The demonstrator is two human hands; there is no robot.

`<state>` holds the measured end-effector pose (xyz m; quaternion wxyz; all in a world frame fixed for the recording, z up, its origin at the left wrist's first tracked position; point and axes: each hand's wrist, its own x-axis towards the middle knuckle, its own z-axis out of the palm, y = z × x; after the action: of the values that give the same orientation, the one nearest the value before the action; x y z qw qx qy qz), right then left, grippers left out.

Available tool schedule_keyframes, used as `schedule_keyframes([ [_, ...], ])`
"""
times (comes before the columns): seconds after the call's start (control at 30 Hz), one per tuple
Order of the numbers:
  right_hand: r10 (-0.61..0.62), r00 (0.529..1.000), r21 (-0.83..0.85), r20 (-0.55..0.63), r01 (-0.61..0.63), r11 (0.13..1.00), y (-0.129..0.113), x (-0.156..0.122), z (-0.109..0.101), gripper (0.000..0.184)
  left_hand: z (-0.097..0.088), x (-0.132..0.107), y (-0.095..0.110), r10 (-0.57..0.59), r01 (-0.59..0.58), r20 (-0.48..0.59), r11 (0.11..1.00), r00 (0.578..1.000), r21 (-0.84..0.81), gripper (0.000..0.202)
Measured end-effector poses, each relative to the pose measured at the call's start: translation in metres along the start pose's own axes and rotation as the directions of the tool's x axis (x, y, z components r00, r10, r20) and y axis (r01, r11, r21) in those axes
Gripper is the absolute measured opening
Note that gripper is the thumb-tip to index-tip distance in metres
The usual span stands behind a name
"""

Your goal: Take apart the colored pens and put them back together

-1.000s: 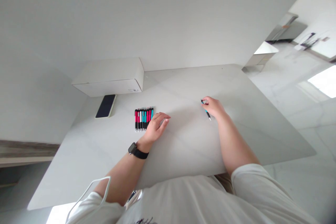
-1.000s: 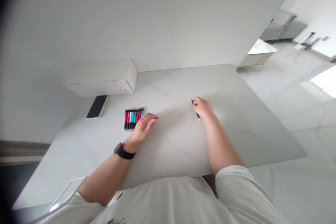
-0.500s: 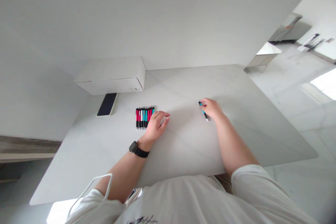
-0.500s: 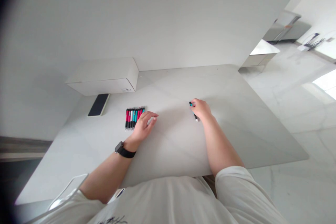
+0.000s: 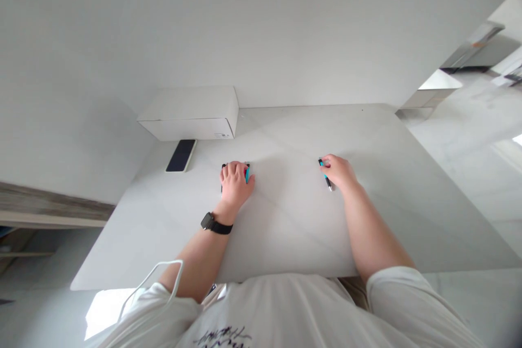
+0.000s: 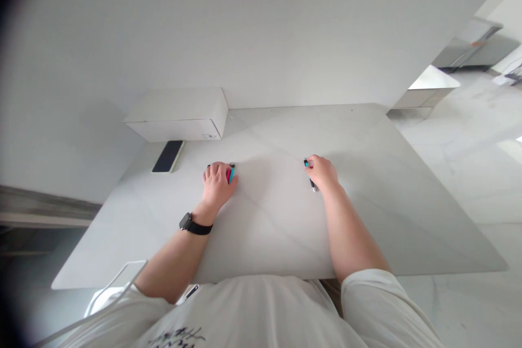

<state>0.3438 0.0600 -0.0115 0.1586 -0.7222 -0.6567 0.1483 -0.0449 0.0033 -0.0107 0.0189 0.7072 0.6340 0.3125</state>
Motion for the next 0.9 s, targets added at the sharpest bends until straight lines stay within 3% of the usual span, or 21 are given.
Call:
schedule_keyframes([
  [0.17,-0.008,1.0,-0.031,-0.008,0.008,0.999,-0.001,0.001,0.0,0.033,-0.001,0.001,-0.003,0.004,-0.004,-0.009,1.0,1.0,0.031,0.017],
  [0.27,-0.013,0.997,-0.015,-0.074,0.011,1.0,-0.008,-0.001,-0.004,0.037,0.0,0.001,-0.003,0.022,-0.021,-0.015,0.999,1.0,0.025,0.01],
  [0.37,-0.098,0.987,0.054,-0.128,0.105,0.993,-0.022,-0.007,-0.009,0.032,0.003,-0.001,0.003,0.084,-0.084,-0.014,0.996,0.996,0.007,0.007],
  [0.47,-0.216,0.973,0.159,-0.082,0.227,0.961,-0.043,-0.017,-0.007,0.03,0.006,-0.006,0.018,0.197,-0.194,0.083,0.98,0.977,-0.04,0.006],
  [0.53,-0.339,0.941,0.23,0.01,0.327,0.916,-0.06,-0.027,-0.001,0.03,0.007,-0.01,0.03,0.278,-0.267,0.163,0.96,0.947,-0.086,0.004],
  [0.63,-0.509,0.842,0.348,0.178,0.43,0.833,-0.084,-0.041,0.012,0.028,0.006,-0.013,0.044,0.35,-0.319,0.201,0.932,0.915,-0.171,0.006],
  [0.73,-0.569,0.794,0.406,0.215,0.457,0.791,-0.101,-0.052,0.021,0.021,0.003,-0.013,0.049,0.383,-0.336,0.192,0.912,0.904,-0.237,0.009],
  [0.8,-0.557,0.803,0.436,0.213,0.432,0.79,-0.105,-0.054,0.023,0.018,0.0,-0.011,0.047,0.368,-0.317,0.176,0.913,0.913,-0.258,0.01],
  [0.9,-0.474,0.86,0.477,0.189,0.342,0.81,-0.102,-0.051,0.022,0.018,-0.002,-0.008,0.041,0.309,-0.261,0.144,0.925,0.94,-0.276,0.017],
])
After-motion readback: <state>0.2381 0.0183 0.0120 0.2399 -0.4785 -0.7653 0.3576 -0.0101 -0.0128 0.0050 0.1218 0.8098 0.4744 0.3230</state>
